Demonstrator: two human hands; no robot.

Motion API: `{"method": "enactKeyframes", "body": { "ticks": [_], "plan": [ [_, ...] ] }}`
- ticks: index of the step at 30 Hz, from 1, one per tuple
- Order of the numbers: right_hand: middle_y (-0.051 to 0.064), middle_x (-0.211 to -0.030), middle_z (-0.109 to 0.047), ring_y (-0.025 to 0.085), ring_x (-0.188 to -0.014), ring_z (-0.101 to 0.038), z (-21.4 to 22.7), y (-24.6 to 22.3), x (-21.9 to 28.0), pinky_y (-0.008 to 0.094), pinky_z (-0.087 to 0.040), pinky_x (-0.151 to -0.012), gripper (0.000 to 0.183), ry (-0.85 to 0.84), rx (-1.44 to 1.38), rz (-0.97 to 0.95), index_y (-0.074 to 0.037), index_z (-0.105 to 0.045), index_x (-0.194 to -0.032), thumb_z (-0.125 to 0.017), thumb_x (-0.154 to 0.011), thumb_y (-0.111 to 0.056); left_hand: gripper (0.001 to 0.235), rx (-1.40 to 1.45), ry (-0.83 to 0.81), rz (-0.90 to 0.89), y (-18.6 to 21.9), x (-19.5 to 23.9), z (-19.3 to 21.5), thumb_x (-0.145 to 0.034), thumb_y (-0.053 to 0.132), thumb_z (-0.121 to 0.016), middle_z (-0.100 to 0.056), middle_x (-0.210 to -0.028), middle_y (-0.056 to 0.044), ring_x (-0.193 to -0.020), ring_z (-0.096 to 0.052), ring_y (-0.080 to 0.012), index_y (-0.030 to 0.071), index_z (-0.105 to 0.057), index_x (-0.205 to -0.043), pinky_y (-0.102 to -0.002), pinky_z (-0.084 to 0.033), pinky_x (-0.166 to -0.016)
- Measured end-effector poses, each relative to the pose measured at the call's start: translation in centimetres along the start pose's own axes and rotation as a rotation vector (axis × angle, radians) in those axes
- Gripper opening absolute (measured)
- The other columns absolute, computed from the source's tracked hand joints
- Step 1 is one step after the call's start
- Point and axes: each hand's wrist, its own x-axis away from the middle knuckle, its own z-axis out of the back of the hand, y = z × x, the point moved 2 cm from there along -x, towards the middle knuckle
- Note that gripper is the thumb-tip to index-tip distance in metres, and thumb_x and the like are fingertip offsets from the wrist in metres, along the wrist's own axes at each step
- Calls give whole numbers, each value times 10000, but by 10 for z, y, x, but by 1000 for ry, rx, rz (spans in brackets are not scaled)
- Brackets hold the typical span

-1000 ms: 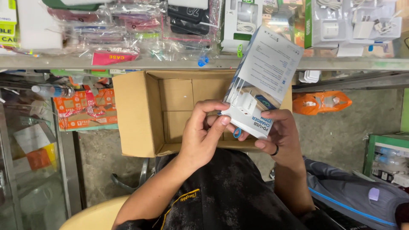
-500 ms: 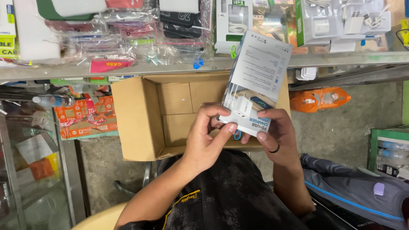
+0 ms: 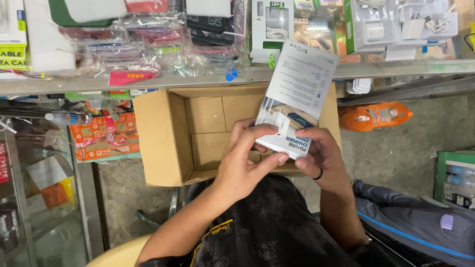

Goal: Unboxing a phone charger and cable, inspecting the contents, and putting them back into the packaging.

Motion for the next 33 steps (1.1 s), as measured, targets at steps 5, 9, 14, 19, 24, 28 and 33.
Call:
{"method": "enactKeyframes", "body": {
  "ticks": [5,9,14,19,24,28,33],
  "plan": [
    [135,-1306,-625,207,-1230,-623,-7,-10,-7,357,-515,-1059,476,-11,-91,7,-19,-489,-1392,-675,-959,-81,503,1,-11,42,2,0,-4,-882,163,-855,-489,-1402,-165,-1029,-659,-203,112,-582,-1301,-296,-619,-831],
    [153,-1253,-655,223,-1167,-649,-10,-9,-9,374,-526,-1047,445,3,-155,5,-9,-494,-1381,-642,-962,-42,477,-4,-11,80,-4,1,-9,-892,146,-834,-476,-1377,-170,-952,-636,-182,115,-550,-1274,-284,-615,-806],
    [155,-1212,-663,220,-1107,-657,-9,2,-5,368,-540,-985,441,73,-198,-20,-10,-508,-1382,-644,-963,-23,611,-120,-32,21,1,-4,-11,-855,213,-870,-457,-1361,-200,-1111,-604,-312,127,-498,-1332,-338,-609,-838],
    [131,-1290,-620,204,-1222,-620,-11,-1,-9,363,-526,-1062,412,102,-101,10,-21,-507,-1367,-633,-974,-19,720,-199,-41,50,2,-7,-18,-817,292,-904,-433,-1411,-239,-1197,-600,-372,148,-466,-1370,-383,-617,-866],
    [137,-1285,-613,229,-1223,-620,-16,-8,-13,378,-535,-1037,410,129,-252,-42,6,-522,-1360,-612,-961,-13,737,-196,-6,4,-2,-10,-21,-801,292,-915,-443,-1360,-248,-1308,-534,-445,145,-464,-1365,-416,-622,-878],
    [144,-1298,-610,226,-1210,-618,0,8,-9,369,-530,-1026,407,111,-348,-53,36,-529,-1361,-599,-965,-26,741,-199,-17,27,-3,-12,-18,-793,285,-916,-443,-1373,-250,-1301,-539,-452,146,-456,-1357,-453,-605,-929],
    [177,-1292,-609,241,-1214,-615,3,13,-10,364,-507,-1026,434,61,-351,-53,31,-511,-1370,-612,-949,8,726,-90,-43,104,-13,-11,-21,-814,187,-888,-408,-1412,-228,-1351,-499,-413,147,-433,-1378,-462,-508,-1073]
  ]
}}
